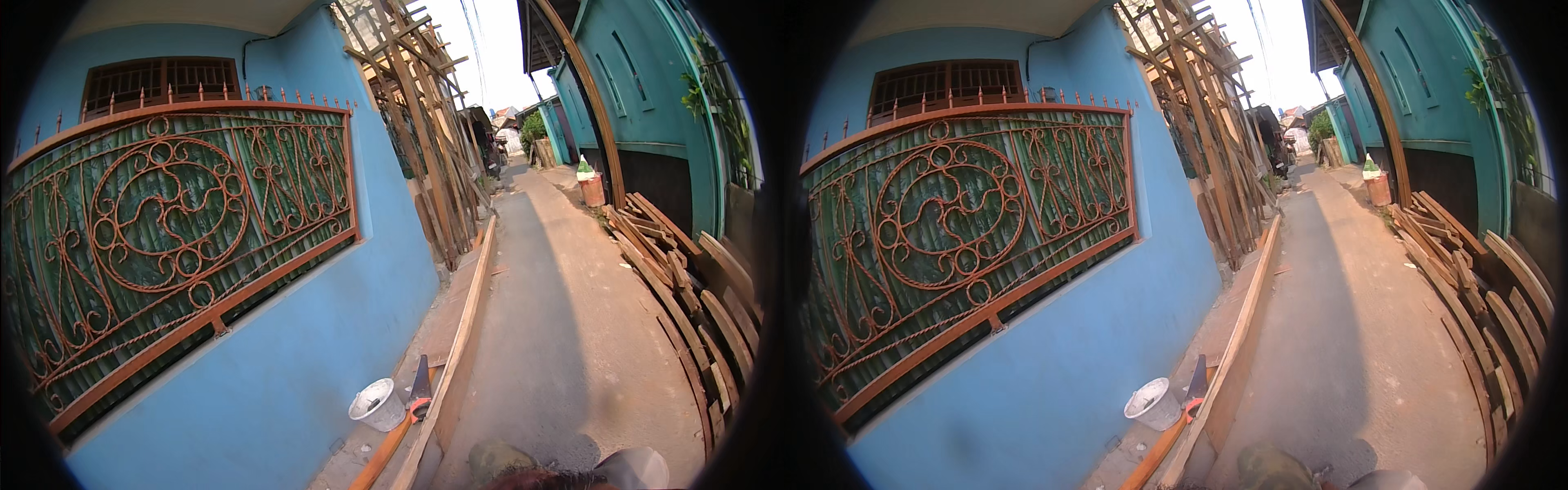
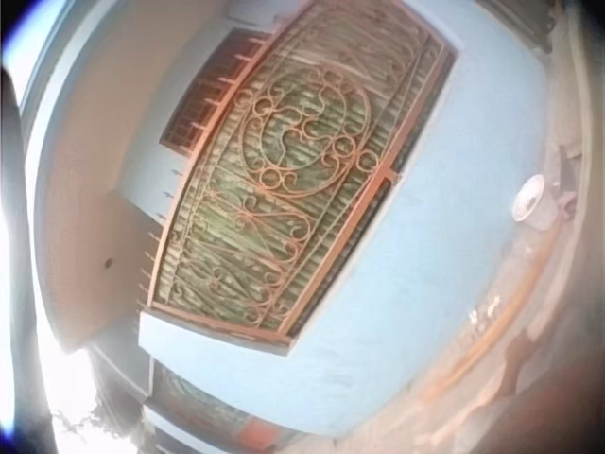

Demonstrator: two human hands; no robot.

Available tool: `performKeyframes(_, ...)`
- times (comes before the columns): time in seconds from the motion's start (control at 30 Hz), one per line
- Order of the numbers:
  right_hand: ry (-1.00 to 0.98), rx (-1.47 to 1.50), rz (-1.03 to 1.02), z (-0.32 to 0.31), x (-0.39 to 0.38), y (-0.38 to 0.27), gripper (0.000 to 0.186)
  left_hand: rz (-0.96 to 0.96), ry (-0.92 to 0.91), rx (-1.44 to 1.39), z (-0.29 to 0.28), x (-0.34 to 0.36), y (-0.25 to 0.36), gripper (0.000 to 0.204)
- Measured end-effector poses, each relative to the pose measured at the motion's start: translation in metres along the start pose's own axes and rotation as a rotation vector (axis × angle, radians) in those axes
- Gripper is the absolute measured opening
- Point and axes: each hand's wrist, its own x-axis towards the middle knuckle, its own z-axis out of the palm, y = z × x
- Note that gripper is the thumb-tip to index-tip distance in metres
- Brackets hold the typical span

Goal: The person uses a hand saw to cut a rectangular piece of plywood resting on a wooden support. After cutting, they pick up the separated piece, flip it, and place it on the ground. They then use a hammer to drive nails into the plywood to secure it.

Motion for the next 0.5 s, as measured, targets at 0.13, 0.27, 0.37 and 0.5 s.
performKeyframes(0.13,-0.005,0.030,-0.034,0.005,0.003,-0.010,0.039,0.009,0.190,0.398,0.045,-0.010,-0.019,0.085)
performKeyframes(0.27,-0.010,0.062,-0.095,0.013,0.004,-0.024,0.040,-0.115,-0.344,-0.284,0.029,-0.016,-0.069,0.085)
performKeyframes(0.37,0.053,0.034,0.020,0.006,0.002,0.024,0.040,-0.264,-0.605,-0.817,-0.323,0.032,-0.061,0.085)
performKeyframes(0.5,0.043,0.062,-0.028,0.017,0.007,0.010,0.040,-0.355,-0.648,-0.789,-0.351,0.021,-0.071,0.085)
